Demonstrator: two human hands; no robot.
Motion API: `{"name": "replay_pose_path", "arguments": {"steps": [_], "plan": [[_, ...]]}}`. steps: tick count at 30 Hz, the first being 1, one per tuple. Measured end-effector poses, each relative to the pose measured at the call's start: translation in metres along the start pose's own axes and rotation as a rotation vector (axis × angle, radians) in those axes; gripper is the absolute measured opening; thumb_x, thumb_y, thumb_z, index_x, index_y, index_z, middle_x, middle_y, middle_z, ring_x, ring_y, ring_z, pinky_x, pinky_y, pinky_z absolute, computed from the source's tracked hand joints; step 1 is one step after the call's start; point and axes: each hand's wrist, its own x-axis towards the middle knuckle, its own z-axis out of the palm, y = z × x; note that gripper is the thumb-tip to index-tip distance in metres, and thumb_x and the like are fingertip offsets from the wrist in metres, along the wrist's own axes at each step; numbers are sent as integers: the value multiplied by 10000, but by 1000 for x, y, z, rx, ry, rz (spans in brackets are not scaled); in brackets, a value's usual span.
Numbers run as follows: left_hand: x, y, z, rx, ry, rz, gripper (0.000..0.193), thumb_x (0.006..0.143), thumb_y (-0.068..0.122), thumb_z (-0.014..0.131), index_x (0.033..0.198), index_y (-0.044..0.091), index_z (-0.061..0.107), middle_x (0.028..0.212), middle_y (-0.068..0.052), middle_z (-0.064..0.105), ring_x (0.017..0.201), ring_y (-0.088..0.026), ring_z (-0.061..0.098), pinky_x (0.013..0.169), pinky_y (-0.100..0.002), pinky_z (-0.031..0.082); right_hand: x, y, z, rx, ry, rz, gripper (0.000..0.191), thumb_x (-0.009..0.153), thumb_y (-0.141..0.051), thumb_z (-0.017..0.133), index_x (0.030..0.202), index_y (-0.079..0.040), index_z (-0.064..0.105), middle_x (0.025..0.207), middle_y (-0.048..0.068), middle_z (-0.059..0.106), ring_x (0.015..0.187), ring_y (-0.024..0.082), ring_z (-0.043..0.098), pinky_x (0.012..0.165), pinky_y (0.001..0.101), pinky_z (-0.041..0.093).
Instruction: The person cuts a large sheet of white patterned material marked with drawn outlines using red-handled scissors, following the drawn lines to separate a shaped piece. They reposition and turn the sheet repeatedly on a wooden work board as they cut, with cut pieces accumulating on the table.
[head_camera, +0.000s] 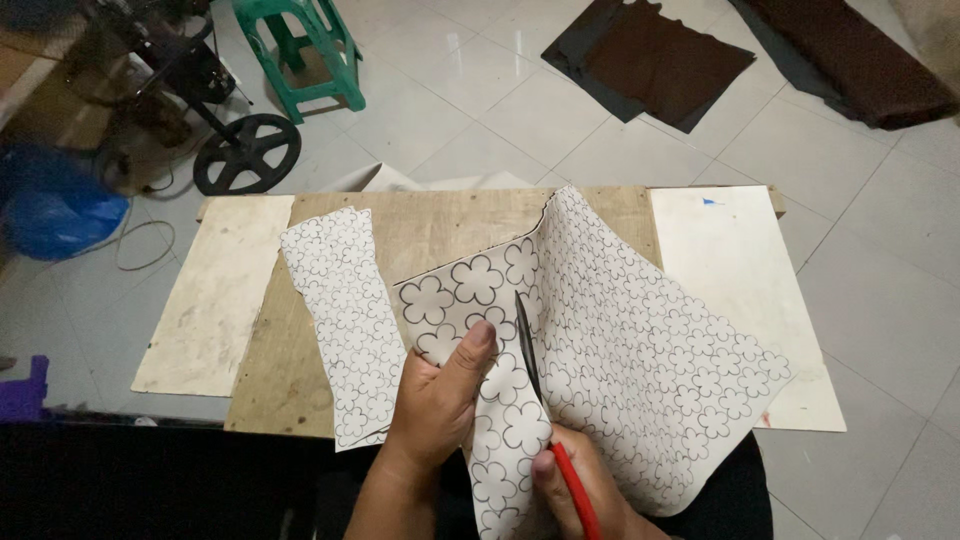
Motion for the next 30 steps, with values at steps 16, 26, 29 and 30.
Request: {"name": "replay_pose_path", "arguments": {"steps": [16,26,29,30], "plan": [[-3,4,1,20,11,-19,320,1044,187,577,1266,-42,607,1098,-78,685,970,-129,638,842,-282,535,1,22,-3,-48,82,169,718,909,-692,483,896,10,630,594,-31,567,524,70,523,486,255,430],[6,3,-8,-10,26,-62,349,1007,192,592,1278,-29,604,1157,-93,698,1041,-154,658,898,-300,542,7,4,-6,-53,42,82,639,971,-636,495,935,-21,663,674,-52,570,623,59,502,561,241,410],[9,-2,-14,-19,34,-87,343,1020,203,596,1256,-44,624,1119,-93,705,1005,-155,660,874,-305,543,10,10,-8,-112,52,-30,631,1014,-613,489,983,-14,683,802,-52,641,760,45,554,668,228,481],[9,-4,-16,-29,34,-98,342,1028,208,598,1249,-52,631,1102,-96,707,988,-158,660,862,-309,543,10,13,-8,-97,51,-14,627,999,-605,493,1004,-9,687,819,-45,644,765,49,552,669,230,481]]}}
